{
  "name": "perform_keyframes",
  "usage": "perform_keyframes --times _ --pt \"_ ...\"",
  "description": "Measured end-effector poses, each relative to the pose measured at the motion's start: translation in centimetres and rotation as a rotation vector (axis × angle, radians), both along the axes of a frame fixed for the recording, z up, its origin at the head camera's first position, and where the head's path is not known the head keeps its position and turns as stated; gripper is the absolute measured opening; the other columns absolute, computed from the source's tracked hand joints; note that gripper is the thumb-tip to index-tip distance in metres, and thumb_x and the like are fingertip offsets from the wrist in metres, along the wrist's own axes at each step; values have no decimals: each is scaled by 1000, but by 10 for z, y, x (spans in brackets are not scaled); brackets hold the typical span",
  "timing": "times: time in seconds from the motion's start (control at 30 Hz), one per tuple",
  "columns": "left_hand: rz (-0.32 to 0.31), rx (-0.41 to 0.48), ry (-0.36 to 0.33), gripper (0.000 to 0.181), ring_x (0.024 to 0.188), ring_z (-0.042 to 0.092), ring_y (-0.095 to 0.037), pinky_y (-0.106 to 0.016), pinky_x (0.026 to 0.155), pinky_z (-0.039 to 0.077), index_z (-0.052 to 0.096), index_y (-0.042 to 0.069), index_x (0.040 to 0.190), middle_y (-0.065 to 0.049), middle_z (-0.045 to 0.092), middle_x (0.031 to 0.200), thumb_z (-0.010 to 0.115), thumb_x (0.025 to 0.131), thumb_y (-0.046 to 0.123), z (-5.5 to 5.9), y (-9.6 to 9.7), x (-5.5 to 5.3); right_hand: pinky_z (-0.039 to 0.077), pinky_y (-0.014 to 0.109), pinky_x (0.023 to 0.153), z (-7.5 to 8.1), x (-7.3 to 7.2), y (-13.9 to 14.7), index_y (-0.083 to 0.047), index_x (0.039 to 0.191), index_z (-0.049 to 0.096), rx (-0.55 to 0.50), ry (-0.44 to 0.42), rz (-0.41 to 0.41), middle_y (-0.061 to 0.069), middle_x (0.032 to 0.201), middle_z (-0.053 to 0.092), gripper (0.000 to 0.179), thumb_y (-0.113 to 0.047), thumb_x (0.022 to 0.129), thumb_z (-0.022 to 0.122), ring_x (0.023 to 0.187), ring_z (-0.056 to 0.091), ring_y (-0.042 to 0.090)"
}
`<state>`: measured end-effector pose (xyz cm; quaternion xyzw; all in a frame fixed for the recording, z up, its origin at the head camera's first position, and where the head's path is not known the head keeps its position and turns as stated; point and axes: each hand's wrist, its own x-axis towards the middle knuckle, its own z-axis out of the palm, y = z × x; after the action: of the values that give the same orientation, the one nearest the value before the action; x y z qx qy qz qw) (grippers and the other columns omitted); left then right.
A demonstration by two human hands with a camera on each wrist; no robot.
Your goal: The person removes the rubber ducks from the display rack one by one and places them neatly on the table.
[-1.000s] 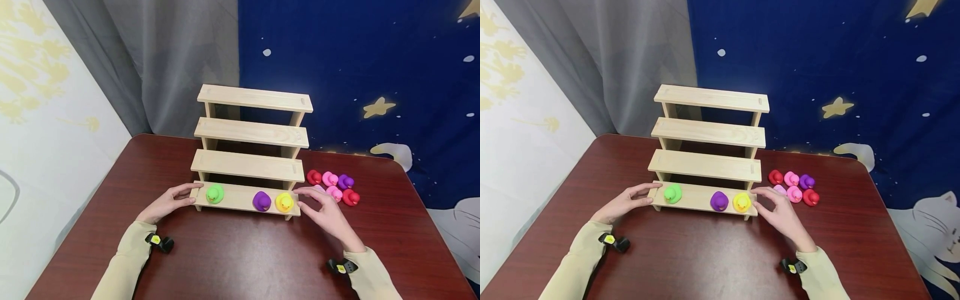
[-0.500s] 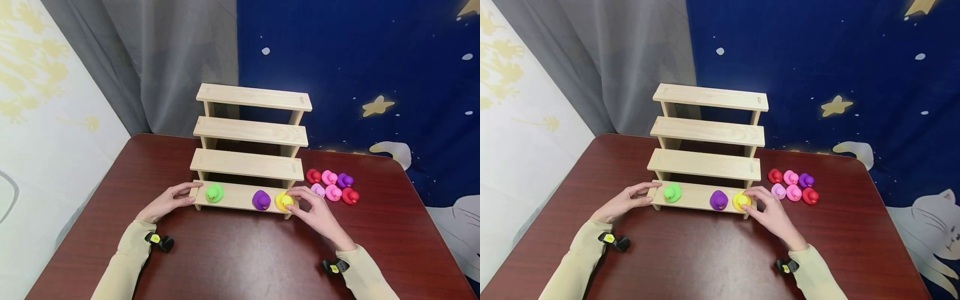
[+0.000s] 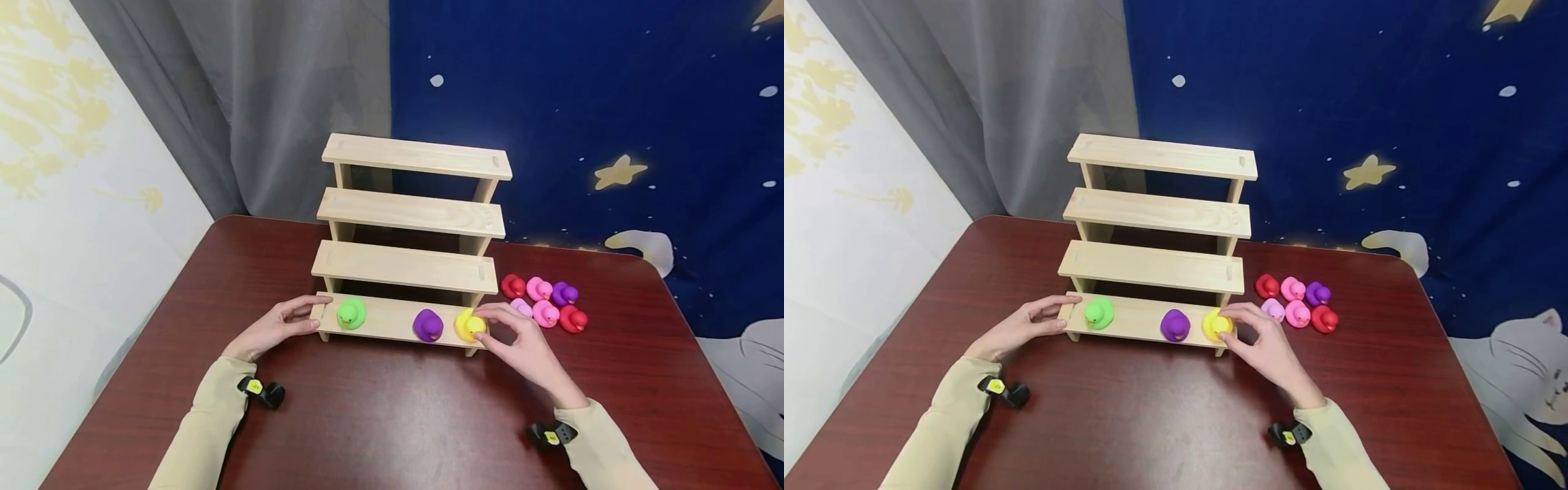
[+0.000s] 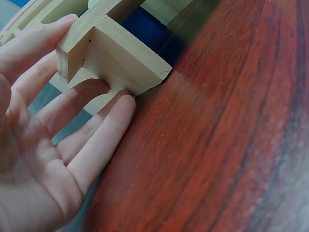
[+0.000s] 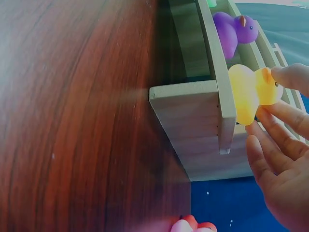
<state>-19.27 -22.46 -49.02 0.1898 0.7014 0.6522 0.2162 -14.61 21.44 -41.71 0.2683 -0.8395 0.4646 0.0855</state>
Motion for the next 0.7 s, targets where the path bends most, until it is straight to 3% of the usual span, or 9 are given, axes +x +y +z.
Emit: perform_keyframes --times 0.7 --pt "13 -17 -23 50 113 58 -25 -30 90 48 47 8 143 -16 54 134 62 95 8 1 1 0 38 11 92 8 11 34 6 105 68 74 65 -105 18 104 66 37 15 71 77 104 57 21"
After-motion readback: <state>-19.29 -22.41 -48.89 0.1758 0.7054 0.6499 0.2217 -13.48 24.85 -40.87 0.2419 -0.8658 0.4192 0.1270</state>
